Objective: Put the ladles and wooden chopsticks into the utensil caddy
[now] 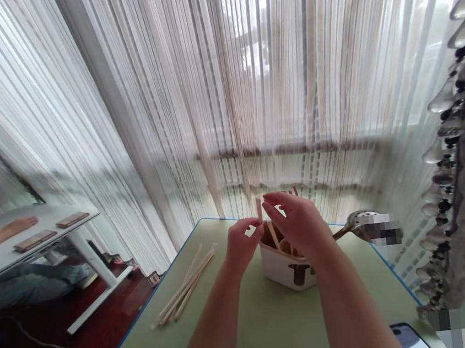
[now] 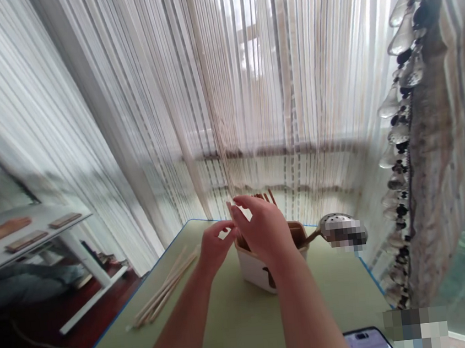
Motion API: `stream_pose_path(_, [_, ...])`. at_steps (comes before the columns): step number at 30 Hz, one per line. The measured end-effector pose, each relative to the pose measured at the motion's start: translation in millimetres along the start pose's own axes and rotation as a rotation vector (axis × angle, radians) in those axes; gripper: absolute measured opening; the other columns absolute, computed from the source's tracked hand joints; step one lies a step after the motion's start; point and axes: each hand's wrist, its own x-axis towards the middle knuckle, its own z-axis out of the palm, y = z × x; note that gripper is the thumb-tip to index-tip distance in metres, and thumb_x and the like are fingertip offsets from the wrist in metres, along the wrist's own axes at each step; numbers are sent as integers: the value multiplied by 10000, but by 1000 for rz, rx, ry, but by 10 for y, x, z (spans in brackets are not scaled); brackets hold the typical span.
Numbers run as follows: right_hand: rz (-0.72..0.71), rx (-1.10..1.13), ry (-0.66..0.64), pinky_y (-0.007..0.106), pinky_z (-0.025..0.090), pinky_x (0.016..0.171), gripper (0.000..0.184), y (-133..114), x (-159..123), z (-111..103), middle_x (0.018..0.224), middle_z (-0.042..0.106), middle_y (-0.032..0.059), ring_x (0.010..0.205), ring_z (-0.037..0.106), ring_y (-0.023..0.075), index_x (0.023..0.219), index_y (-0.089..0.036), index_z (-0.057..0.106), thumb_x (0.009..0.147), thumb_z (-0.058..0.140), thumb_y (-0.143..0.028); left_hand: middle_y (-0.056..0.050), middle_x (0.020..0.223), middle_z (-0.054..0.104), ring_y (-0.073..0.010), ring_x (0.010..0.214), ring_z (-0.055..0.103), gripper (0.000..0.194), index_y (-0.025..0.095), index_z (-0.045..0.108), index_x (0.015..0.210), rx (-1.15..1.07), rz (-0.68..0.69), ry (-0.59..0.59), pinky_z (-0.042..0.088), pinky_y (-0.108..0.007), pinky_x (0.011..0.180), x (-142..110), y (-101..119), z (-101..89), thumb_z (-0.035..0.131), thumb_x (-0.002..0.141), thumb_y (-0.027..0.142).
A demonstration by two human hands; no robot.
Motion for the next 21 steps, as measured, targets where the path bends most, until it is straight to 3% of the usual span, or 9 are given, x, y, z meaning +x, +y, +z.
stream_pose_path(7, [141,371,247,279,498,679,174,-108,-70,-4,773,686,35,744,640,164,818,-189,652,788,543,-322,-27,871,681,-153,799,596,113,178,641,816,81,-19,40,432,-278,690,-64,-49,1,567,732,174])
stream_pose_path(14, [220,689,259,281,487,699,150,-146,-118,164,766,661,20,745,620,150,845,-182,626,770,559,-293,-34,844,653,-161,810,569,132,179,642,838,106,-3,18,444,-285,692,-157,-68,62,553,741,168])
stream_pose_path(21, [250,709,215,282,476,663,172,-49,-110,233,773,649,24,752,608,161,855,-185,623,758,565,-314,-44,961,612,-156,888,557,136,192,605,886,31,51,-5,469,-264,695,-196,-41,155,505,794,178])
